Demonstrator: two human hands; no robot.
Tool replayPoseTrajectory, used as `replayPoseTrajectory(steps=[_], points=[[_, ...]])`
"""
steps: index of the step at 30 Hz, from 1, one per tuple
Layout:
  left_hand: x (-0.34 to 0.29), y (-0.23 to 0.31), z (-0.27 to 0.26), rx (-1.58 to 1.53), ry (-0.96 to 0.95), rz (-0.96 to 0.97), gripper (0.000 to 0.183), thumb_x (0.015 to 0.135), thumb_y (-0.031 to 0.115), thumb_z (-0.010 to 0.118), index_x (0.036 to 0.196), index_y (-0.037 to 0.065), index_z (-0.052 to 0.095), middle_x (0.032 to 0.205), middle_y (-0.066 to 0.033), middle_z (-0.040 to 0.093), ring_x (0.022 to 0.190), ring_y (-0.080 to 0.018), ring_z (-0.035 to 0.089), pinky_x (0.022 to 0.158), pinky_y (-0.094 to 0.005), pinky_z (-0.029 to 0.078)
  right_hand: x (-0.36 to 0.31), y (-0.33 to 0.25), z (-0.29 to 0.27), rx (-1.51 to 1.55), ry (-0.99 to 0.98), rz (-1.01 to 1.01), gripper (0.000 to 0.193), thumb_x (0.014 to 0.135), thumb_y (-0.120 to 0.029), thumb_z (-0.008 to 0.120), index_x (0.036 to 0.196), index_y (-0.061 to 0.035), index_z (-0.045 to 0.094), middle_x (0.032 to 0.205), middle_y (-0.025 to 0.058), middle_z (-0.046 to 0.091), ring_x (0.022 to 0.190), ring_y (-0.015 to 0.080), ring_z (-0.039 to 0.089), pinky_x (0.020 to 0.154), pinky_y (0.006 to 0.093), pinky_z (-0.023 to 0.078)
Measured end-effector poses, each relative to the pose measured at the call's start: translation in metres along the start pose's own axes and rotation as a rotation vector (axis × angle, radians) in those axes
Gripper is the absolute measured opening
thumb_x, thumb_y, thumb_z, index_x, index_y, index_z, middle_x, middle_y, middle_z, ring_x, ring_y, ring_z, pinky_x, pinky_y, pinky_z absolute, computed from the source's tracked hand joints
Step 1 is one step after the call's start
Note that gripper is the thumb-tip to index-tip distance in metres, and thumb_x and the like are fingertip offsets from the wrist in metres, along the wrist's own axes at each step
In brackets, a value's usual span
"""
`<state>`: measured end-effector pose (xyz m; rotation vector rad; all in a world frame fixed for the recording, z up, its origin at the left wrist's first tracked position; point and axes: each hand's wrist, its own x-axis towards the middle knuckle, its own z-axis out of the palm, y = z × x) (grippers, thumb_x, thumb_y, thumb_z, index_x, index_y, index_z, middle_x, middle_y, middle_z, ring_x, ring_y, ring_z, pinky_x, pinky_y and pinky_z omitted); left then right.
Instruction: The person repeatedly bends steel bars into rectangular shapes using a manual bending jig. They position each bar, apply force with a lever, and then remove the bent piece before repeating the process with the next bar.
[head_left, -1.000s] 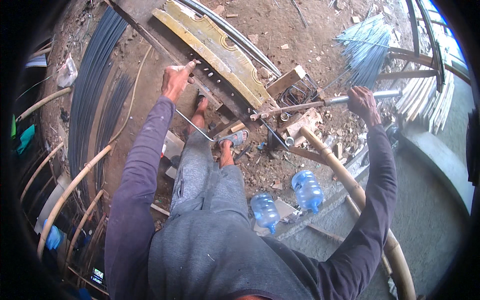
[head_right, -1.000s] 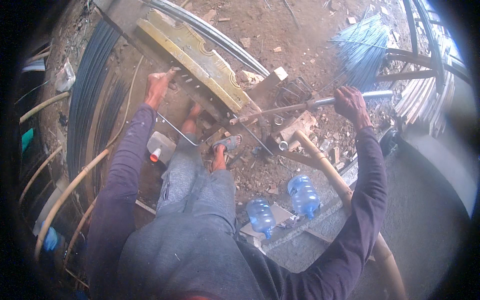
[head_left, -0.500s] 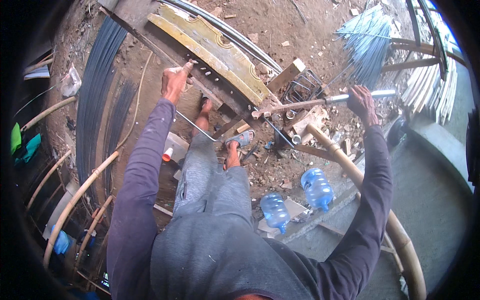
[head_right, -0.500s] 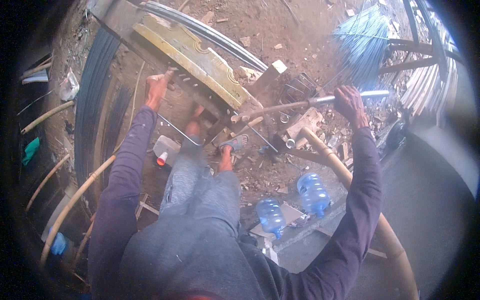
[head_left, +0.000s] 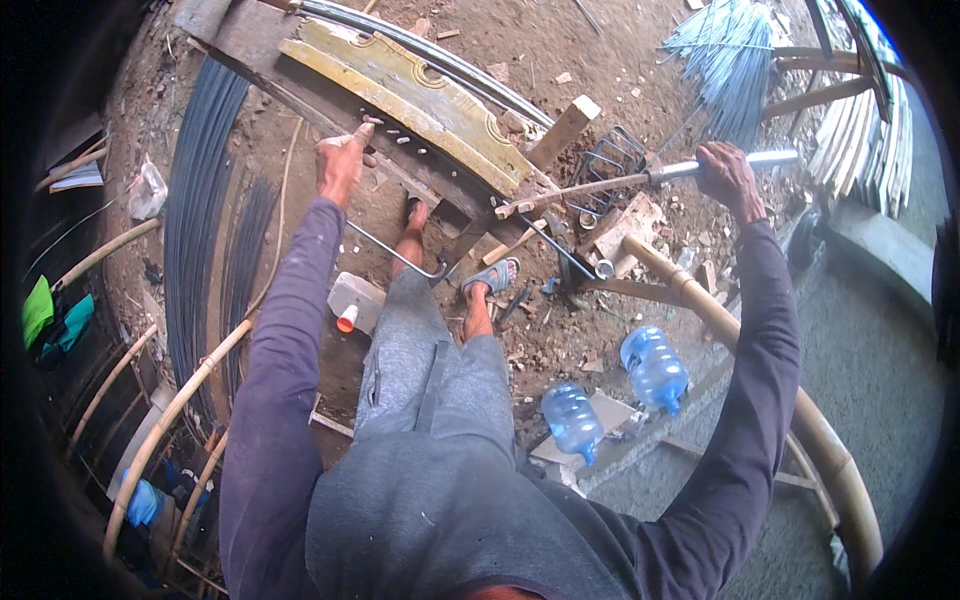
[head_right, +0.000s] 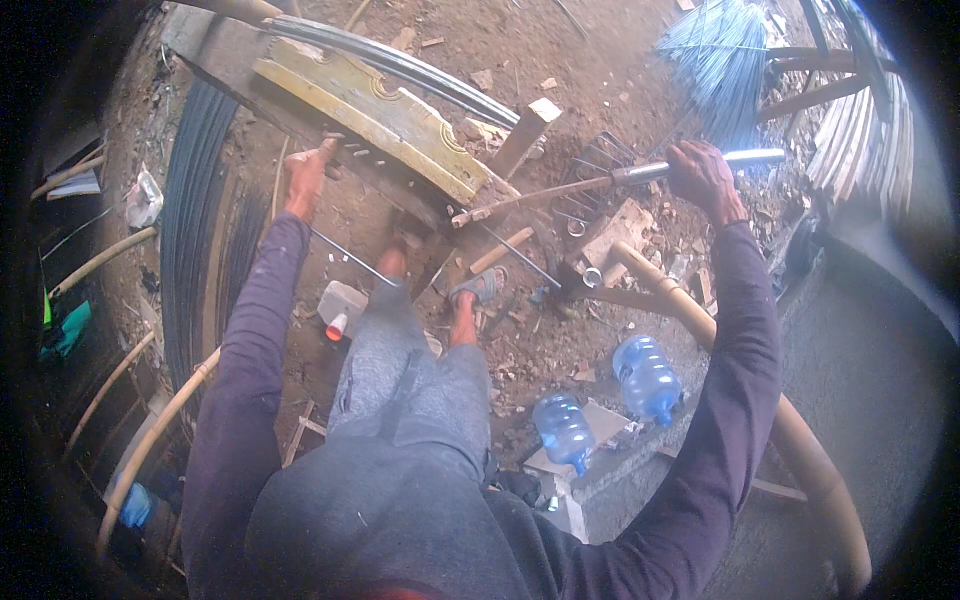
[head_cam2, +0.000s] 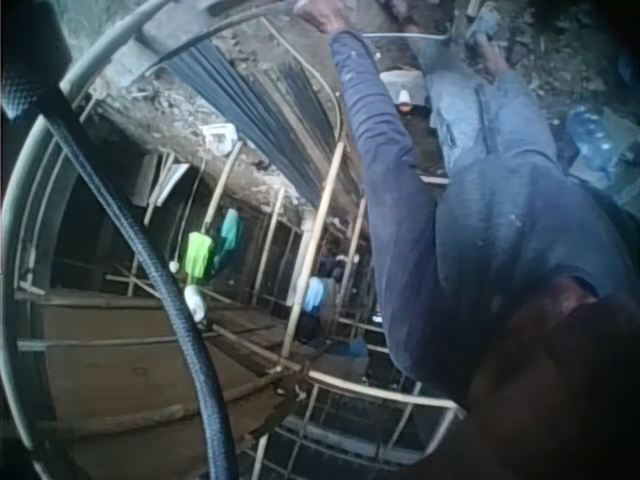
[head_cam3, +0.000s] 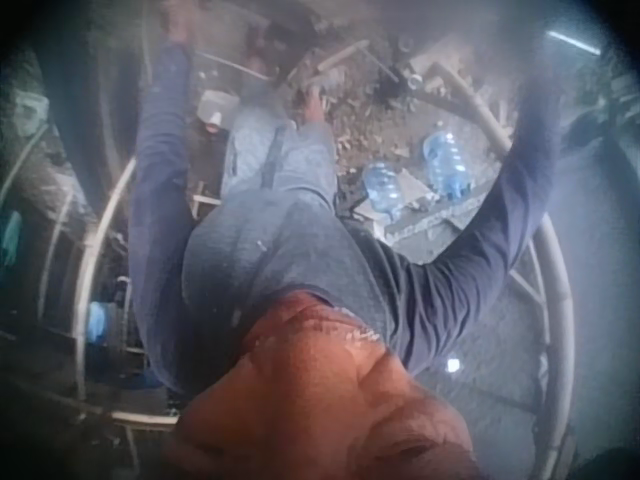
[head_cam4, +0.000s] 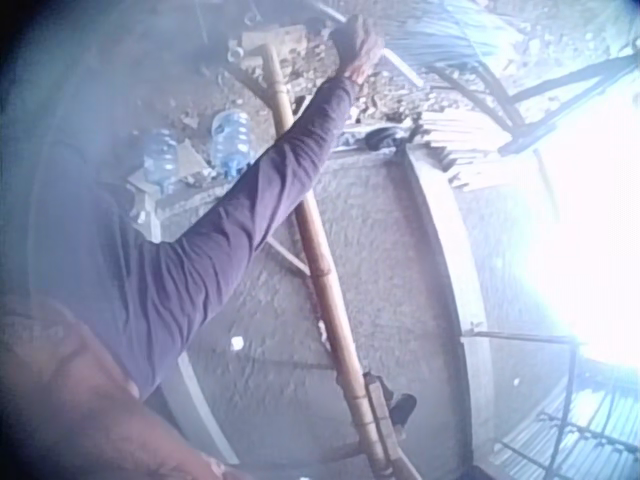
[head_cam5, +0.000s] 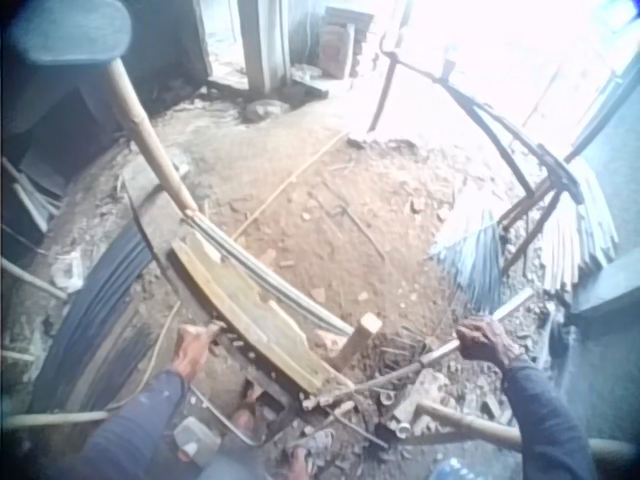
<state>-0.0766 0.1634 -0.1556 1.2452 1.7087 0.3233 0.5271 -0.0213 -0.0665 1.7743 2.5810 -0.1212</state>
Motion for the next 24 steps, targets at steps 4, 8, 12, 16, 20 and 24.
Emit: replayPoseTrajectory(steps=[4,8,12,16,20,24], points=[[0.004,-0.005,0.000,0.097,0.010,0.020,0.042,0.093,0.040,0.071,0.090,-0.001,0.078,0.074,-0.0074,0.073,0.065,-0.0131,0.063,0.072,-0.0316,0.046,0.009,0.003,-0.003,-0.013,-0.009,-0.019,0.011,0.073,-0.005,0.065,0.077,-0.0090,0.056,0.071,0.0074,0.058,0.070,0.0289,0.064,0.067,0.0414,0.053],[-0.002,0.000,-0.001,0.026,0.020,0.026,0.042,0.092,0.042,0.071,0.084,0.000,0.077,0.068,-0.0078,0.071,0.066,-0.0135,0.062,0.075,-0.0326,0.045,0.016,0.004,-0.004,-0.015,-0.001,-0.041,0.011,0.073,-0.006,0.066,0.077,-0.0093,0.056,0.071,0.0068,0.058,0.070,0.0285,0.065,0.068,0.0408,0.054],[-0.012,0.011,-0.001,0.038,0.041,0.044,0.043,0.090,0.043,0.072,0.081,0.001,0.076,0.065,-0.0078,0.069,0.067,-0.0140,0.061,0.077,-0.0330,0.044,0.019,0.008,-0.004,-0.006,0.036,-0.071,0.010,0.076,-0.006,0.068,0.078,-0.0094,0.058,0.070,0.0063,0.058,0.070,0.0277,0.065,0.066,0.0400,0.054],[-0.014,0.014,0.000,0.014,0.050,0.031,0.043,0.090,0.043,0.072,0.079,0.001,0.075,0.065,-0.0077,0.069,0.066,-0.0138,0.060,0.076,-0.0326,0.044,0.011,-0.001,0.000,-0.055,0.091,-0.035,0.013,0.080,-0.010,0.072,0.077,-0.0090,0.059,0.069,0.0067,0.059,0.067,0.0271,0.065,0.065,0.0396,0.053],[-0.009,0.009,0.000,0.038,0.065,0.022,0.044,0.090,0.044,0.073,0.076,0.002,0.074,0.064,-0.0079,0.068,0.066,-0.0136,0.059,0.073,-0.0326,0.044,-0.009,-0.018,0.001,-0.038,0.186,0.010,0.014,0.080,-0.012,0.074,0.078,-0.0084,0.060,0.070,0.0074,0.061,0.067,0.0265,0.065,0.065,0.0394,0.053],[-0.006,0.004,0.001,0.056,0.092,0.075,0.044,0.089,0.043,0.075,0.075,0.002,0.074,0.064,-0.0071,0.068,0.062,-0.0132,0.059,0.066,-0.0311,0.044,-0.015,-0.010,-0.002,-0.001,0.034,0.167,0.011,0.075,-0.006,0.070,0.081,-0.0086,0.061,0.072,0.0087,0.063,0.072,0.0301,0.066,0.070,0.0413,0.053]])
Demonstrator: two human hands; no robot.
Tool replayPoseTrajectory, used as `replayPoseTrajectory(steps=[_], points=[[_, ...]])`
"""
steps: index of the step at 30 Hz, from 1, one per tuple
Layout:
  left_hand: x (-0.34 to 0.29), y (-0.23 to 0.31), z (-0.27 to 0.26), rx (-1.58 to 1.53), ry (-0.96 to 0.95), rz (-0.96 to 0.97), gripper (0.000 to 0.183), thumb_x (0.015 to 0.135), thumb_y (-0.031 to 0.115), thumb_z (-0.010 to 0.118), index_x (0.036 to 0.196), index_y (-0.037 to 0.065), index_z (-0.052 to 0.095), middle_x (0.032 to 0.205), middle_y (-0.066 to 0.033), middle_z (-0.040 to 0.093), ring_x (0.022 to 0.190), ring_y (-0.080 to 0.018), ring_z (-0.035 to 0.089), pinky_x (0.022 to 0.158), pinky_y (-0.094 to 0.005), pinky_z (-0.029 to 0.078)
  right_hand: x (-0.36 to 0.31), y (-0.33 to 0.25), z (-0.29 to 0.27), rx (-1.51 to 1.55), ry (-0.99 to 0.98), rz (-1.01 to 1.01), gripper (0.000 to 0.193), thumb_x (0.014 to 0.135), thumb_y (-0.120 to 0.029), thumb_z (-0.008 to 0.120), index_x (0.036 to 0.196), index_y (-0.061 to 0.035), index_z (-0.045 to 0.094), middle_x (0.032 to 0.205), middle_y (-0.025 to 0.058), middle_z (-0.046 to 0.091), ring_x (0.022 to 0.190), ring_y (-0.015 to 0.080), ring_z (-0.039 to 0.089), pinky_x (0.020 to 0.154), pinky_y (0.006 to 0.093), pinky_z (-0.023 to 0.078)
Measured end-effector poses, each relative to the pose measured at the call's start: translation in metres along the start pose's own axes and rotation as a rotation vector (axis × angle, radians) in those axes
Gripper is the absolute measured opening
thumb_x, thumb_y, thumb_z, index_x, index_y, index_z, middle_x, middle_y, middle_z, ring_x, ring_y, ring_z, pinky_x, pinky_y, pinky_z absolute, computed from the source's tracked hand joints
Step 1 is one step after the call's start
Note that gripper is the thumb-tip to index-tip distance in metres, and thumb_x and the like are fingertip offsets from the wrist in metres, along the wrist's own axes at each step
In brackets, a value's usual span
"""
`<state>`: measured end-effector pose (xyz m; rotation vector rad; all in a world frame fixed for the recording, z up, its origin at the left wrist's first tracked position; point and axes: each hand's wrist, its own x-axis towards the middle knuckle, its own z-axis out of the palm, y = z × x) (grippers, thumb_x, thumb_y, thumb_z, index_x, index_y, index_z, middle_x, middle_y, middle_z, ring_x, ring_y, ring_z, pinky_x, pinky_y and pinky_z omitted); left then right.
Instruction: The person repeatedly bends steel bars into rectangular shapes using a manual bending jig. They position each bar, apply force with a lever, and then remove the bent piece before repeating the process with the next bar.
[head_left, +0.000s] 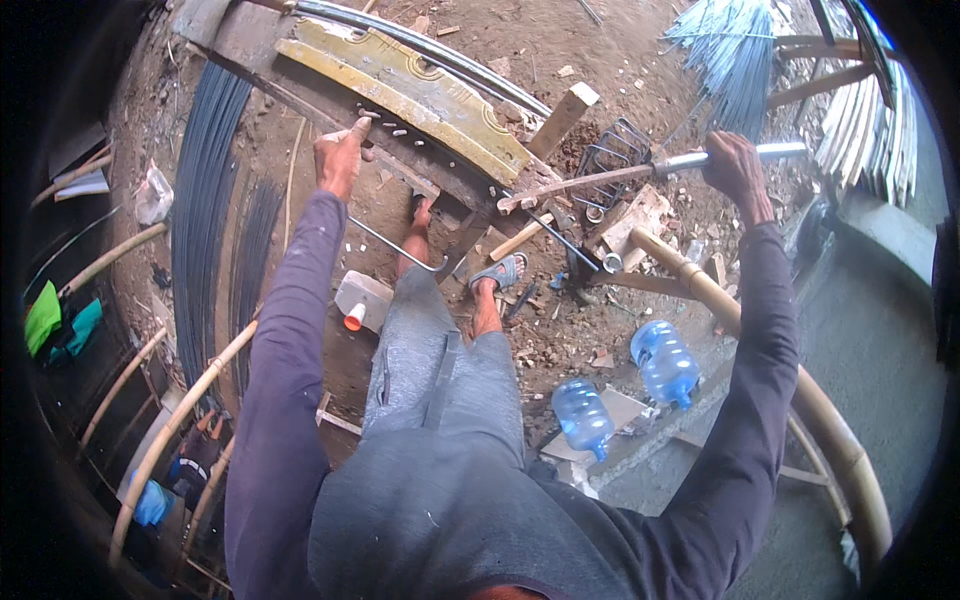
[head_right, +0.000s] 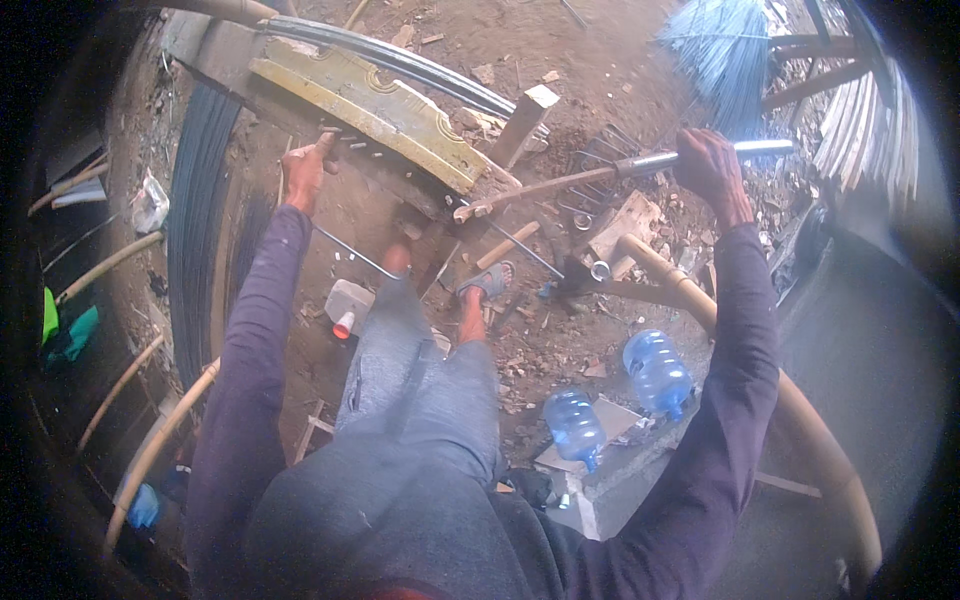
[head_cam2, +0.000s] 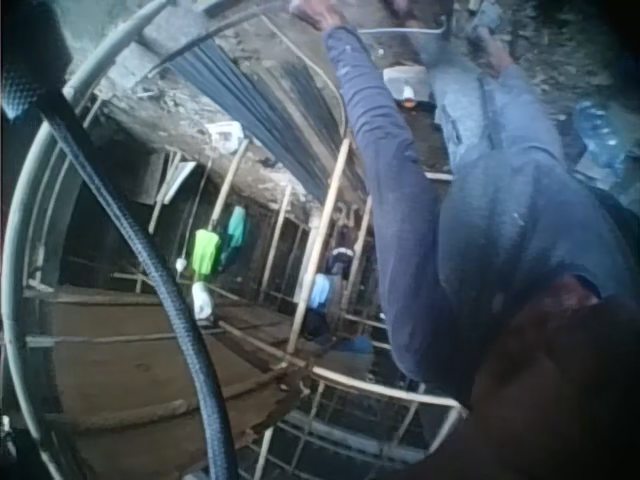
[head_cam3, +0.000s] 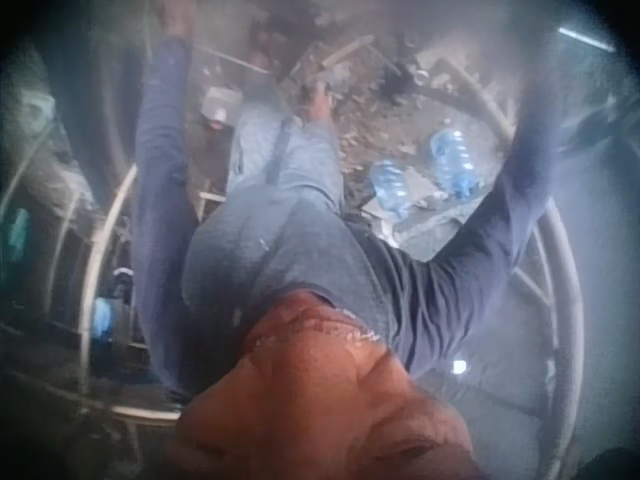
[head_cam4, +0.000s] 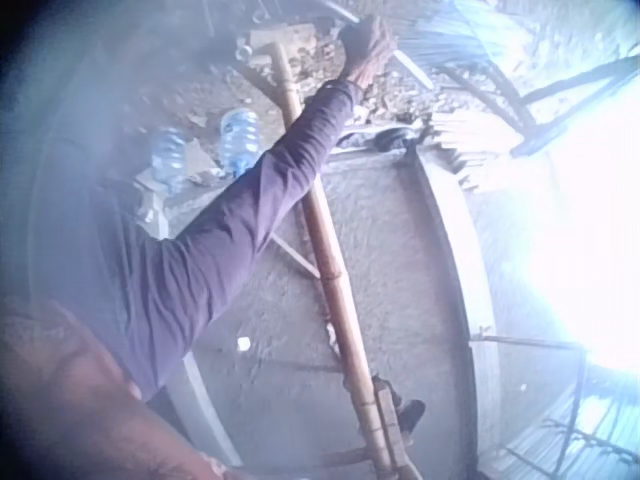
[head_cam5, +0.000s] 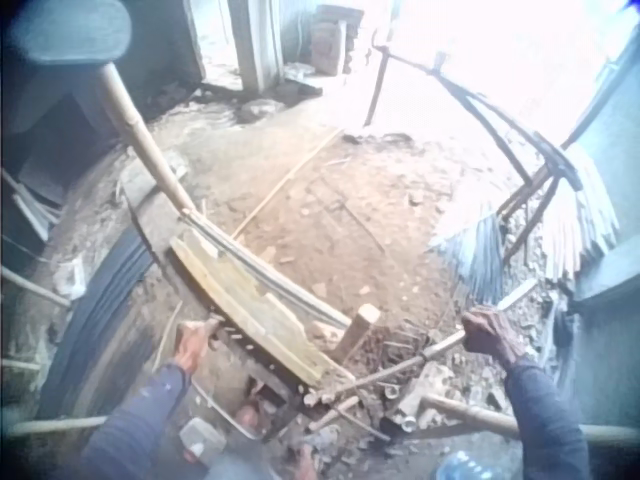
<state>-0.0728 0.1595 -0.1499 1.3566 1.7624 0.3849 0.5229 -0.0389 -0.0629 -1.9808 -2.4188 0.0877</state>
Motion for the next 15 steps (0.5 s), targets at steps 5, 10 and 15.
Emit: replayPoseTrajectory(steps=[5,10,15], points=[[-0.004,0.001,0.006,0.030,0.126,0.048,0.056,0.086,0.051,0.074,0.058,0.002,0.066,0.056,-0.0058,0.059,0.058,-0.0178,0.052,0.061,-0.0382,0.041,-0.014,0.003,0.007,-0.109,-0.074,0.180,0.010,0.076,-0.012,0.069,0.081,-0.0078,0.062,0.076,0.0115,0.068,0.075,0.0326,0.068,0.073,0.0454,0.052],[-0.013,0.010,0.010,0.098,0.182,0.081,0.060,0.085,0.056,0.072,0.060,0.002,0.065,0.056,-0.0086,0.057,0.057,-0.0196,0.049,0.059,-0.0398,0.039,-0.046,-0.015,0.015,-0.160,-0.128,0.341,0.007,0.074,-0.010,0.065,0.080,-0.0085,0.062,0.075,0.0152,0.068,0.075,0.0352,0.069,0.072,0.0476,0.052],[-0.023,0.024,0.011,0.277,0.222,0.051,0.061,0.085,0.059,0.070,0.061,0.004,0.065,0.055,-0.0112,0.051,0.057,-0.0217,0.049,0.058,-0.0422,0.038,-0.113,-0.061,0.024,-0.091,-0.171,0.576,0.008,0.073,-0.012,0.066,0.079,-0.0079,0.064,0.076,0.0173,0.069,0.075,0.0357,0.070,0.069,0.0486,0.053]])
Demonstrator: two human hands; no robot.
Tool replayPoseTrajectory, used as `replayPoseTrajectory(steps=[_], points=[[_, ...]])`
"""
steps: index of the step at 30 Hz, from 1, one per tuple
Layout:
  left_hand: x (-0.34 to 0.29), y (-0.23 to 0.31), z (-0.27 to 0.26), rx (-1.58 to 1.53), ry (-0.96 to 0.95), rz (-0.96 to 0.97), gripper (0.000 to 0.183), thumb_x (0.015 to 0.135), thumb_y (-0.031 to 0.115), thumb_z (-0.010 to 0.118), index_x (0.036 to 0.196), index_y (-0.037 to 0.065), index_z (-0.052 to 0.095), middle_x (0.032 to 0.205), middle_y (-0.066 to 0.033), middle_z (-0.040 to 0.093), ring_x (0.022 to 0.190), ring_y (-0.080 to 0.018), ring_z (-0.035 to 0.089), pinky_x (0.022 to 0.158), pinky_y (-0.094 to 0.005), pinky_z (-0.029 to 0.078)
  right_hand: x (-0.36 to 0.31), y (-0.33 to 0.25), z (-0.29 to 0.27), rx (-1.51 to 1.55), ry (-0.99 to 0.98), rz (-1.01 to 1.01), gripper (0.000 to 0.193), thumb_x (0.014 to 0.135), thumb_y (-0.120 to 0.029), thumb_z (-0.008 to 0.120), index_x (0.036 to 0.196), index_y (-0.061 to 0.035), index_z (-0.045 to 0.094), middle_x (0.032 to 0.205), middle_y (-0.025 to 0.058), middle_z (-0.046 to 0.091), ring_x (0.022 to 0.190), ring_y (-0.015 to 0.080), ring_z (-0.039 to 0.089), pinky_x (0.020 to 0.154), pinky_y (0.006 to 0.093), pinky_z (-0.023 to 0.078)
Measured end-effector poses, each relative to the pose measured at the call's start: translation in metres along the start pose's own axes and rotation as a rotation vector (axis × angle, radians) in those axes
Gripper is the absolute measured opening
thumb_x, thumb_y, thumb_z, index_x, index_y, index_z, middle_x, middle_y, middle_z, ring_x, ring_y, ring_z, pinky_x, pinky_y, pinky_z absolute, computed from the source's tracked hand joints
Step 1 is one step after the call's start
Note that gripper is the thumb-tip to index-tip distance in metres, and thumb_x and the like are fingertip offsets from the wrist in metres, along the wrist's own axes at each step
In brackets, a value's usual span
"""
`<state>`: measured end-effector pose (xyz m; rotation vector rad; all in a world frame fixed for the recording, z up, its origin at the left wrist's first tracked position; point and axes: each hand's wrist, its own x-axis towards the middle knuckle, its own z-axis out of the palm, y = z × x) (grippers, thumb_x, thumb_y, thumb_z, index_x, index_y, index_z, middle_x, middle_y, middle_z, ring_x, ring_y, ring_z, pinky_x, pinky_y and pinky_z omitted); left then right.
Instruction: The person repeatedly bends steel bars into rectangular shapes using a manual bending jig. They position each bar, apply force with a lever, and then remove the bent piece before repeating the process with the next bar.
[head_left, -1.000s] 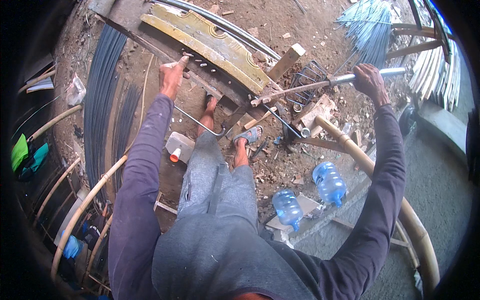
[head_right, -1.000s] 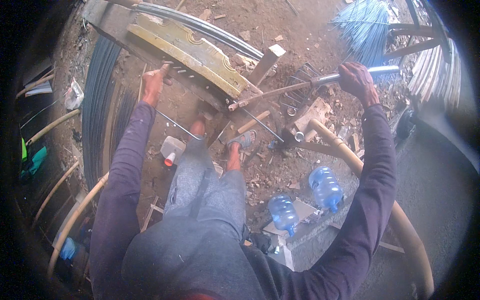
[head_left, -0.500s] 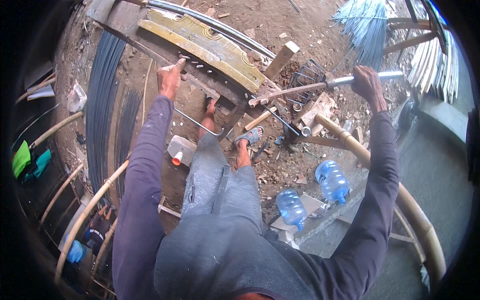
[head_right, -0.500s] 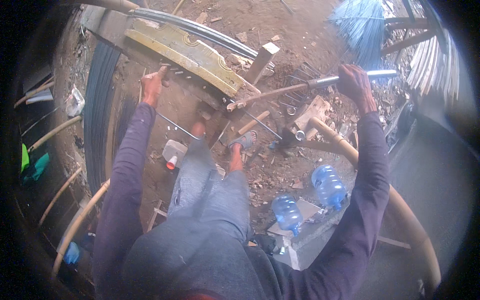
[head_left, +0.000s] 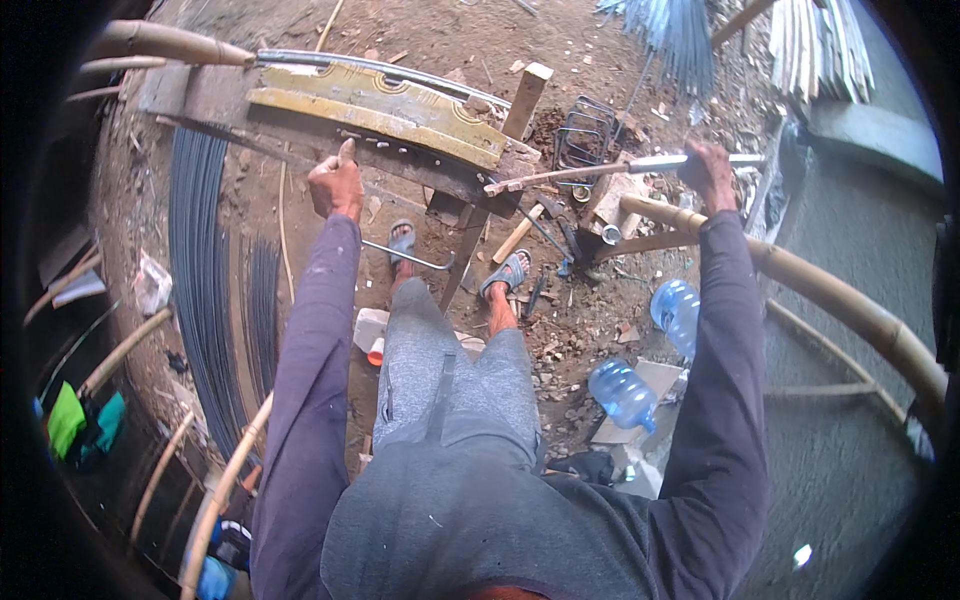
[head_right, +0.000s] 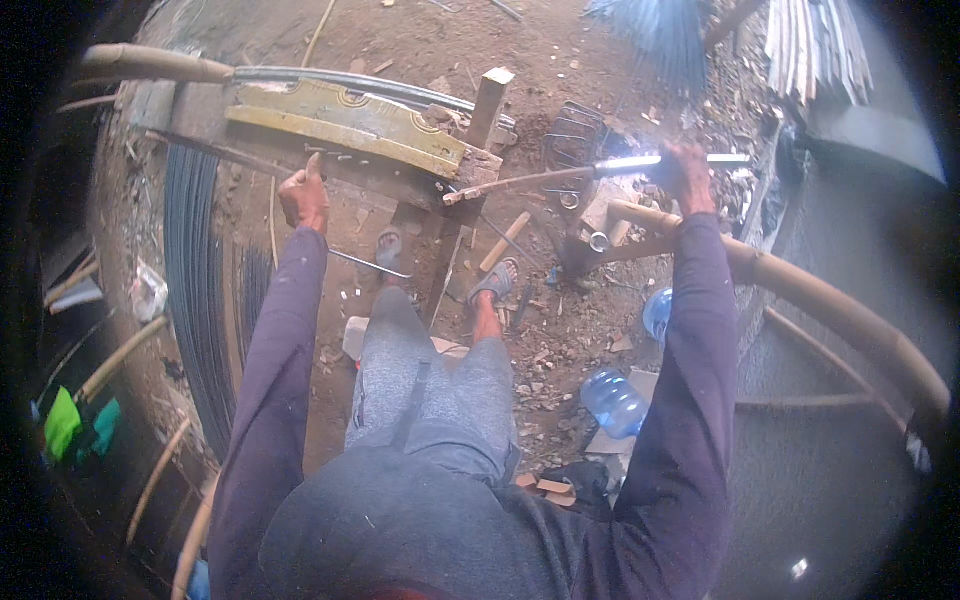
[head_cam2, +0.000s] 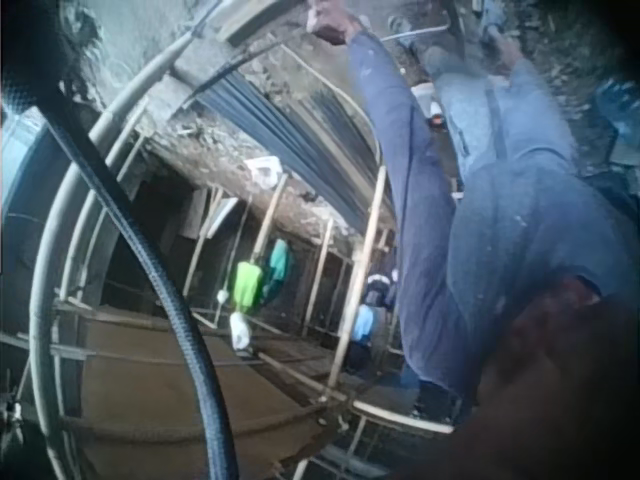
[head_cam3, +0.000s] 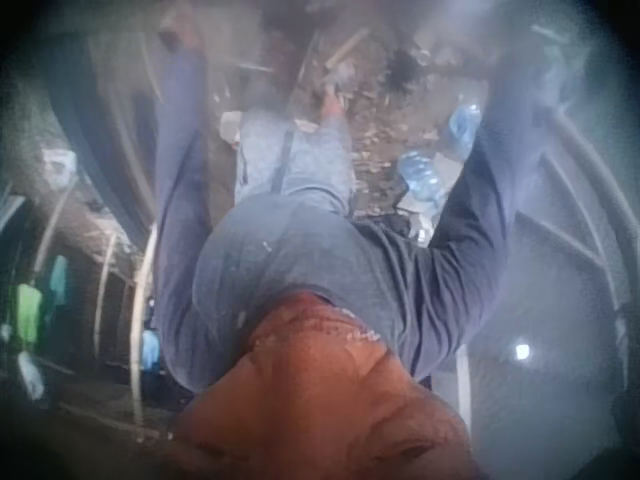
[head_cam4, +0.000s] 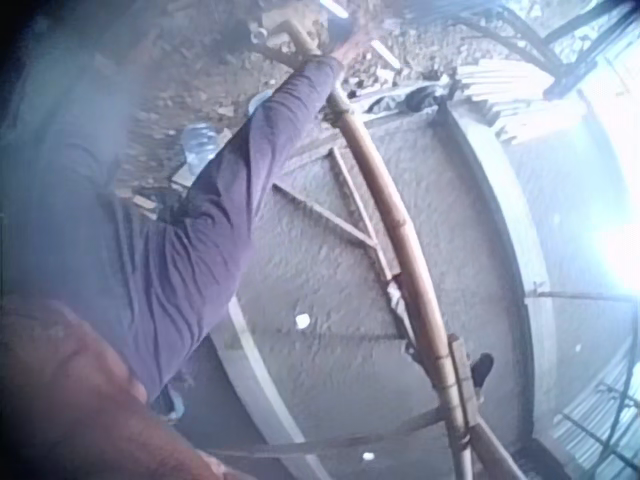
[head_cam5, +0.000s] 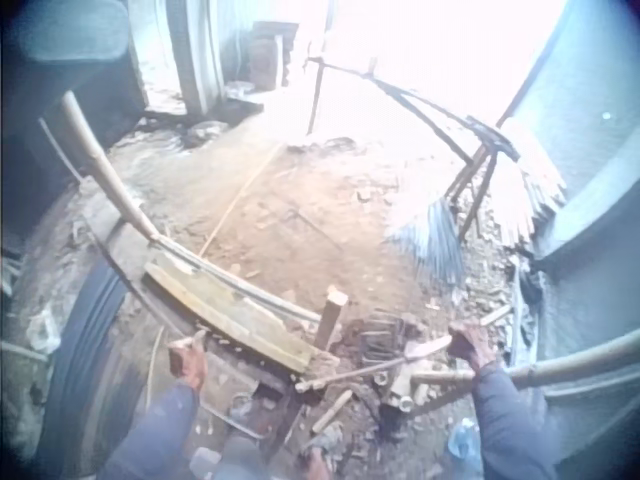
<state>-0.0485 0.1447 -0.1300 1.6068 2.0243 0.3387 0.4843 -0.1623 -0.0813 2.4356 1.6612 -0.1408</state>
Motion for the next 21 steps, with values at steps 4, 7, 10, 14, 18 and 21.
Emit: replayPoseTrajectory(steps=[4,7,10,14,18,21], points=[[-0.010,0.005,-0.002,-0.085,0.021,0.010,0.060,0.087,0.060,0.067,0.062,0.004,0.065,0.059,-0.0142,0.060,0.059,-0.0319,0.056,0.059,-0.0473,0.040,-0.097,-0.033,0.023,-0.061,0.043,0.191,0.012,0.073,-0.017,0.069,0.082,-0.0092,0.067,0.075,0.0180,0.069,0.074,0.0373,0.070,0.067,0.0473,0.054],[-0.014,0.005,-0.003,-0.046,0.016,0.037,0.061,0.089,0.063,0.062,0.068,0.006,0.069,0.063,-0.0165,0.064,0.064,-0.0358,0.062,0.061,-0.0487,0.042,-0.160,-0.076,0.021,-0.086,0.027,0.384,0.013,0.079,-0.019,0.066,0.086,-0.0092,0.071,0.078,0.0186,0.071,0.074,0.0373,0.071,0.069,0.0472,0.053],[-0.016,0.003,-0.004,-0.047,0.028,0.087,0.063,0.090,0.066,0.058,0.072,0.007,0.071,0.065,-0.0168,0.066,0.066,-0.0369,0.064,0.061,-0.0496,0.044,-0.214,-0.129,0.006,-0.112,0.012,0.593,0.020,0.086,-0.026,0.065,0.084,-0.0078,0.071,0.077,0.0191,0.071,0.074,0.0381,0.070,0.067,0.0487,0.051],[-0.016,0.001,-0.002,-0.018,0.036,0.106,0.065,0.091,0.069,0.054,0.075,0.009,0.074,0.068,-0.0159,0.069,0.069,-0.0382,0.067,0.061,-0.0498,0.046,-0.275,-0.210,0.001,-0.055,-0.013,0.840,0.025,0.087,-0.030,0.066,0.081,-0.0057,0.069,0.075,0.0216,0.070,0.073,0.0412,0.069,0.067,0.0510,0.051],[-0.018,-0.003,-0.003,-0.060,0.035,0.151,0.066,0.092,0.070,0.051,0.079,0.011,0.076,0.070,-0.0150,0.070,0.070,-0.0379,0.069,0.060,-0.0491,0.047,-0.302,-0.296,0.012,-0.030,0.038,1.007,0.027,0.084,-0.031,0.069,0.080,-0.0045,0.069,0.073,0.0228,0.069,0.070,0.0433,0.068,0.067,0.0525,0.051],[-0.021,-0.004,-0.003,-0.070,0.059,0.195,0.067,0.093,0.070,0.050,0.080,0.010,0.075,0.069,-0.0150,0.070,0.070,-0.0370,0.069,0.060,-0.0490,0.047,-0.312,-0.341,0.009,-0.001,0.059,1.100,0.026,0.082,-0.030,0.070,0.080,-0.0042,0.069,0.073,0.0234,0.068,0.069,0.0441,0.068,0.066,0.0529,0.051]])
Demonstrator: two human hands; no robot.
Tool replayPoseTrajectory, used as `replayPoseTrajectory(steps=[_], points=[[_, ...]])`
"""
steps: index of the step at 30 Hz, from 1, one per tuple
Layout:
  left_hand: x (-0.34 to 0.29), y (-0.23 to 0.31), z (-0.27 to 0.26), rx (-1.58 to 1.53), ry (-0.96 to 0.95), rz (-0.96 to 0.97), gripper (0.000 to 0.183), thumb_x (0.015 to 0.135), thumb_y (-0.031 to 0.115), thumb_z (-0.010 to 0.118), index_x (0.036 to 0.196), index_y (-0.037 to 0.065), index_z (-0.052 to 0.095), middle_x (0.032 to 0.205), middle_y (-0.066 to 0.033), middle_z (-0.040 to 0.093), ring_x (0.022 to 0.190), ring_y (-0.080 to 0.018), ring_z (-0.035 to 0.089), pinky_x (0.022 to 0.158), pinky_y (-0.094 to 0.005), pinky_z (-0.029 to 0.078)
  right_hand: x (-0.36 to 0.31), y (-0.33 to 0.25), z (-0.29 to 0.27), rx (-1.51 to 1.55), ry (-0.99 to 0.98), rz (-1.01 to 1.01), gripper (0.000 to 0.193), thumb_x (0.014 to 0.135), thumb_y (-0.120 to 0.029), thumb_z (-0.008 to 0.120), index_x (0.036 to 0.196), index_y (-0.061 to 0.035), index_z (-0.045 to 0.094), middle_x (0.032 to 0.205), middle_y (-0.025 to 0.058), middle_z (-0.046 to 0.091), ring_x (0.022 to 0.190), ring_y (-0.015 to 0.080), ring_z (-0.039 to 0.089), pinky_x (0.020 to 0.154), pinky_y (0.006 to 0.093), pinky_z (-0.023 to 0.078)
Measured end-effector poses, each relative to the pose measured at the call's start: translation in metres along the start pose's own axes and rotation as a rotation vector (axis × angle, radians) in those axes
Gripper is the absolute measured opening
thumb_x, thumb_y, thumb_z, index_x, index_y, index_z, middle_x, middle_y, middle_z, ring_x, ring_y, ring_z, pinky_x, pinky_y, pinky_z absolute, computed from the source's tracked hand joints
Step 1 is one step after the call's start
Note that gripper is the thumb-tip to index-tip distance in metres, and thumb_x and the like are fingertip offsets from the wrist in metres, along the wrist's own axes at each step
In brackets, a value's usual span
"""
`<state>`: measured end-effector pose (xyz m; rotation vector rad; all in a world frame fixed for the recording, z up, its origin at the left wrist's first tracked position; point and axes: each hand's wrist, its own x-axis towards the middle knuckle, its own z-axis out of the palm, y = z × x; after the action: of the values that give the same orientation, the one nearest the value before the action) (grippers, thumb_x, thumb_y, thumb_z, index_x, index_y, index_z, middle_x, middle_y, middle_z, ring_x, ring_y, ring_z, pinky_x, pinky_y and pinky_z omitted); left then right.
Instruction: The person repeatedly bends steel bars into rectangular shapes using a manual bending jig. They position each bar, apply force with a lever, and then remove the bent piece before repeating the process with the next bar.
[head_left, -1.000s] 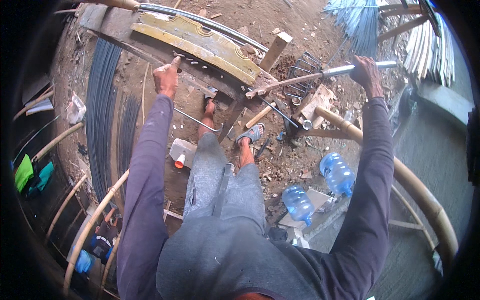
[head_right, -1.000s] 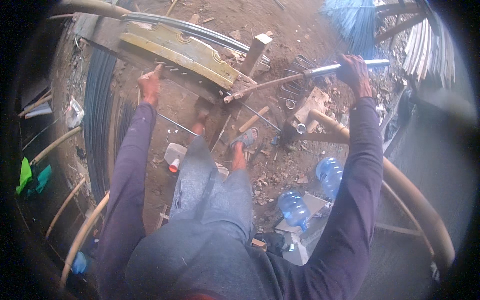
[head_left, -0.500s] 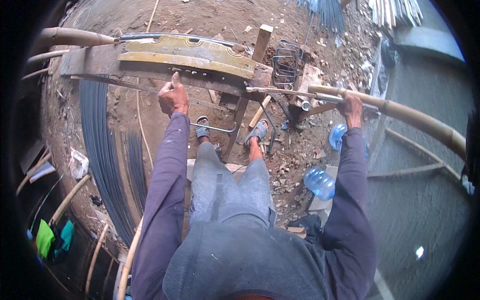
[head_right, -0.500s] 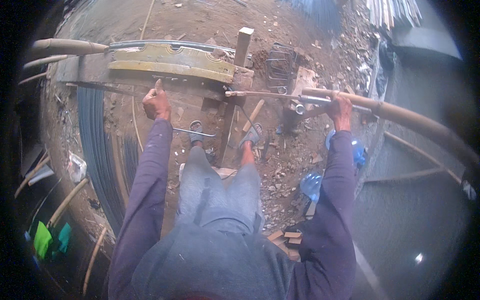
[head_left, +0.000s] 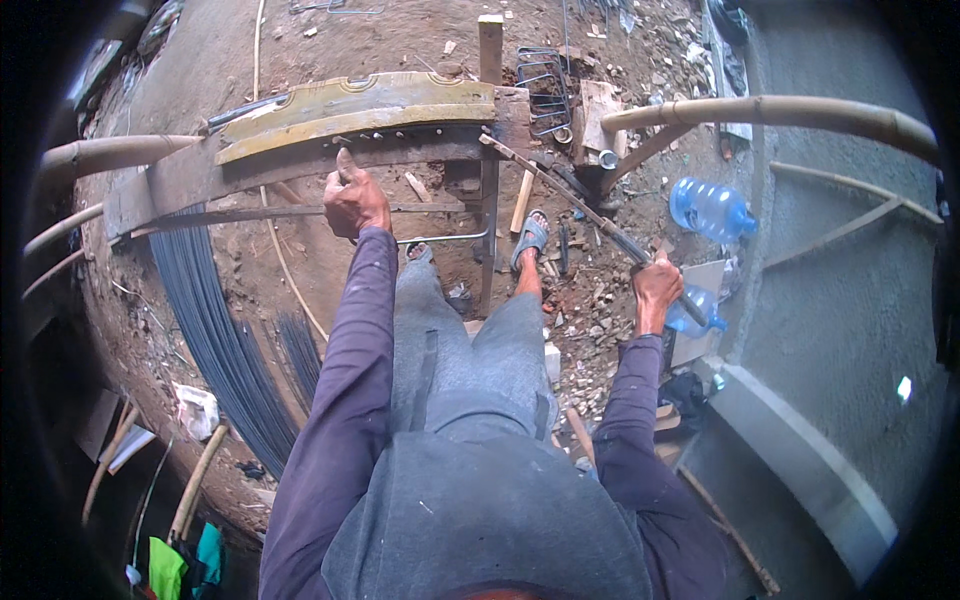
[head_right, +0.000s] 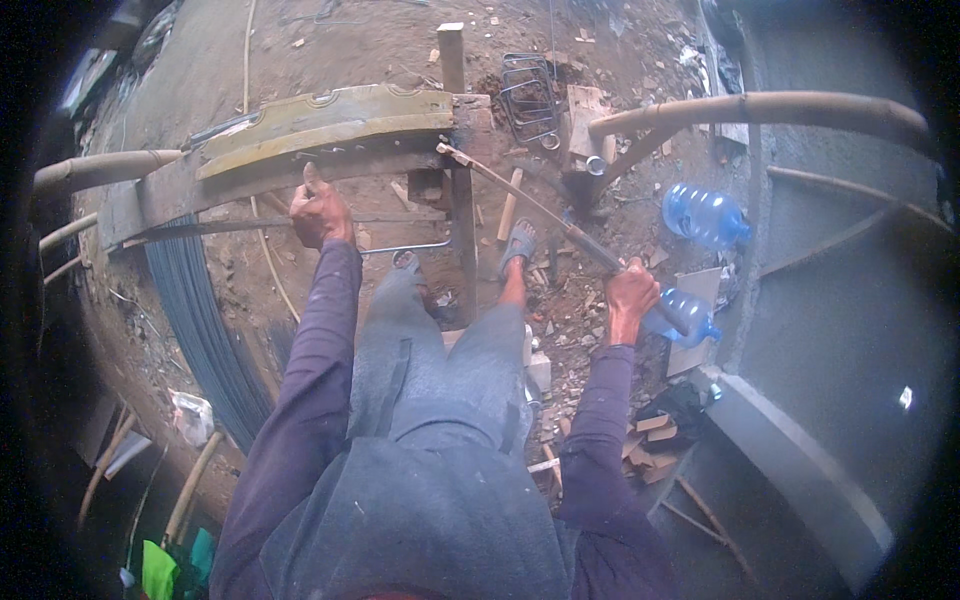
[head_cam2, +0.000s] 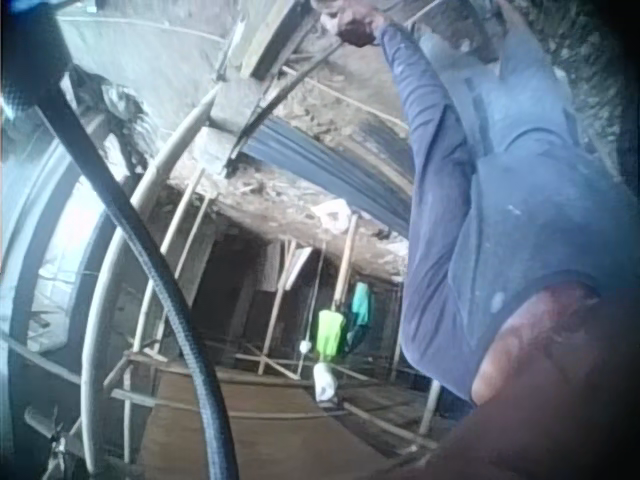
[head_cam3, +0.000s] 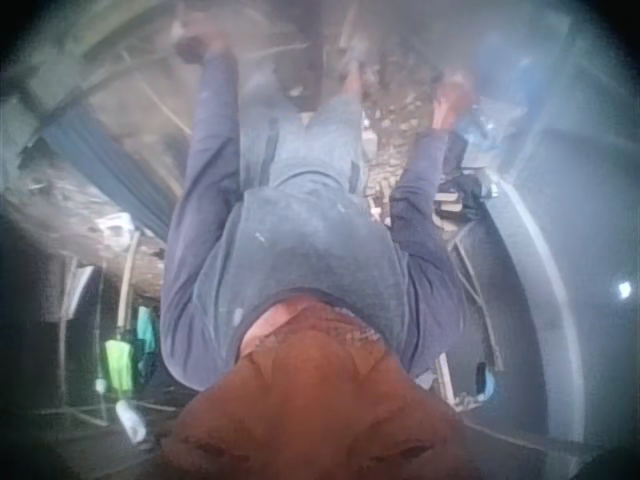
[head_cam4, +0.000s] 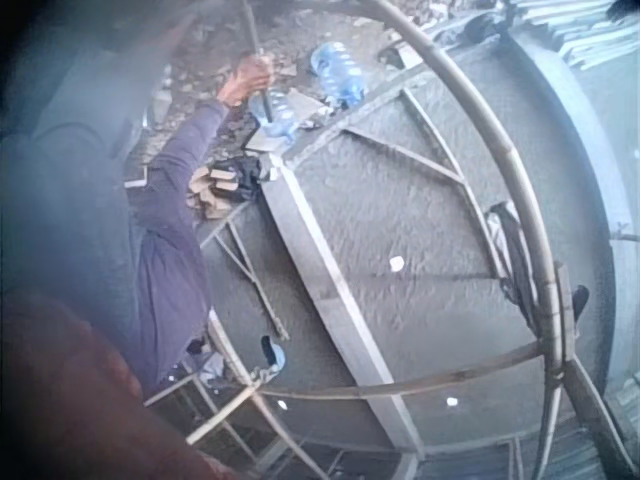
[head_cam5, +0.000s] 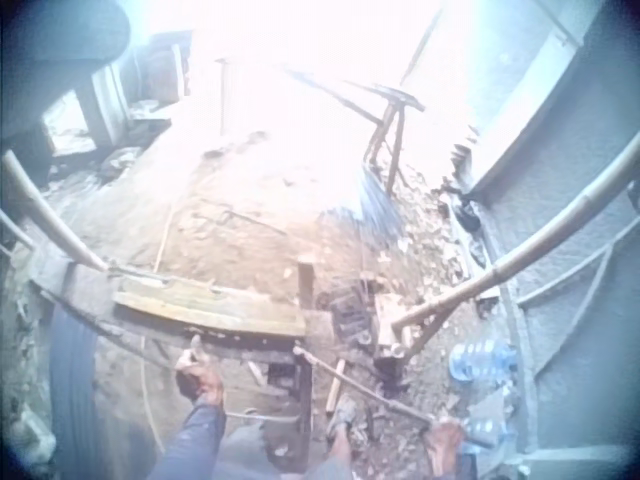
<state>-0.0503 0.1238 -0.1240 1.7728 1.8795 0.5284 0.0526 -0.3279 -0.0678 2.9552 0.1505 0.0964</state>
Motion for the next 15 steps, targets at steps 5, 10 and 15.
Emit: replayPoseTrajectory(steps=[5,10,15], points=[[-0.004,-0.001,-0.001,0.010,-0.038,0.003,0.069,0.094,0.070,0.049,0.079,0.008,0.073,0.071,-0.0161,0.070,0.070,-0.0375,0.069,0.061,-0.0490,0.048,-0.046,-0.007,-0.009,-0.005,-0.039,0.110,0.017,0.083,-0.020,0.065,0.086,-0.0041,0.069,0.079,0.0222,0.071,0.077,0.0401,0.070,0.072,0.0517,0.050],[-0.005,0.002,-0.006,0.016,-0.046,0.026,0.067,0.094,0.069,0.050,0.085,0.007,0.075,0.082,-0.0199,0.072,0.078,-0.0405,0.069,0.068,-0.0514,0.050,-0.051,-0.004,-0.009,0.034,0.002,0.121,0.016,0.085,-0.014,0.058,0.088,-0.0037,0.070,0.078,0.0198,0.071,0.078,0.0394,0.070,0.075,0.0519,0.049],[-0.002,0.010,-0.012,-0.027,-0.096,-0.026,0.068,0.095,0.069,0.046,0.090,0.007,0.076,0.086,-0.0174,0.074,0.084,-0.0399,0.070,0.072,-0.0512,0.051,-0.006,0.015,-0.009,0.079,-0.064,-0.050,0.015,0.080,-0.016,0.065,0.085,-0.0032,0.070,0.077,0.0217,0.071,0.074,0.0407,0.071,0.071,0.0519,0.054]])
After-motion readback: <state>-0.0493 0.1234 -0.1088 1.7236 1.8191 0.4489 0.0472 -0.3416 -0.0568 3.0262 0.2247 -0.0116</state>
